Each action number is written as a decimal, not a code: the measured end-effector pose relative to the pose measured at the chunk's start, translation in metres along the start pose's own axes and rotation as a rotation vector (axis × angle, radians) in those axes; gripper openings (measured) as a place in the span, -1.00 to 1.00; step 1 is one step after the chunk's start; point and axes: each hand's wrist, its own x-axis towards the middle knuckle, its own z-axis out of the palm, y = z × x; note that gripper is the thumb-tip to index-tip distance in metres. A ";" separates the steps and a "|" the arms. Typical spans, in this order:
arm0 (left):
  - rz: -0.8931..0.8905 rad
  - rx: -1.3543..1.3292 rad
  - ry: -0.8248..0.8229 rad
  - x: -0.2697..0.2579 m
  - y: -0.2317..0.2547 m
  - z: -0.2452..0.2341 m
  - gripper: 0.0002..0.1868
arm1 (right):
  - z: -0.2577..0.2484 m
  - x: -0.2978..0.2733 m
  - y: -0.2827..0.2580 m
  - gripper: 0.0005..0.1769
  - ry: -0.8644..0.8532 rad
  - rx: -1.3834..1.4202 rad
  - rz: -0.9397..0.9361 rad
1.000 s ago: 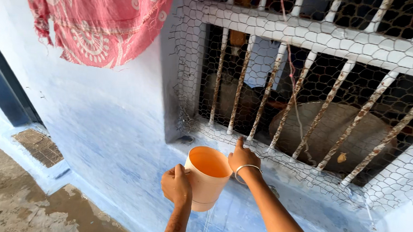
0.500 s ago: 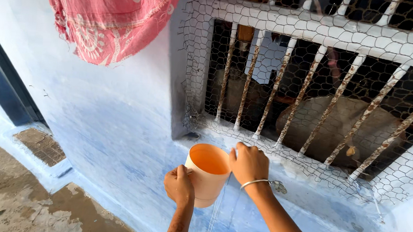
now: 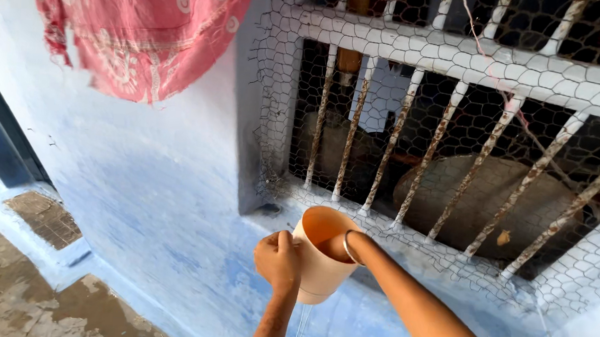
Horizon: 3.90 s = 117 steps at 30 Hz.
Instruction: The person pours water from a mug onto a blue wall, rubs the wet surface with their hands, and then pours liquid from the mug through a mesh-covered window into the hands of a person inside.
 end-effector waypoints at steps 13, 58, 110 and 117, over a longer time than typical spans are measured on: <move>0.009 -0.171 0.115 0.004 -0.005 0.022 -0.63 | -0.105 -0.135 0.000 -0.72 0.550 0.543 -0.346; 0.014 -0.182 -0.013 -0.002 -0.010 -0.004 -0.64 | -0.004 -0.135 -0.033 -0.84 1.294 0.228 -0.490; 0.030 0.131 -0.062 -0.010 0.011 -0.009 -0.57 | 0.088 -0.126 0.031 -0.77 1.412 -0.371 -0.131; 0.048 0.174 -0.067 -0.012 0.016 -0.010 -0.58 | 0.087 -0.122 0.024 -0.83 1.477 -0.508 -0.064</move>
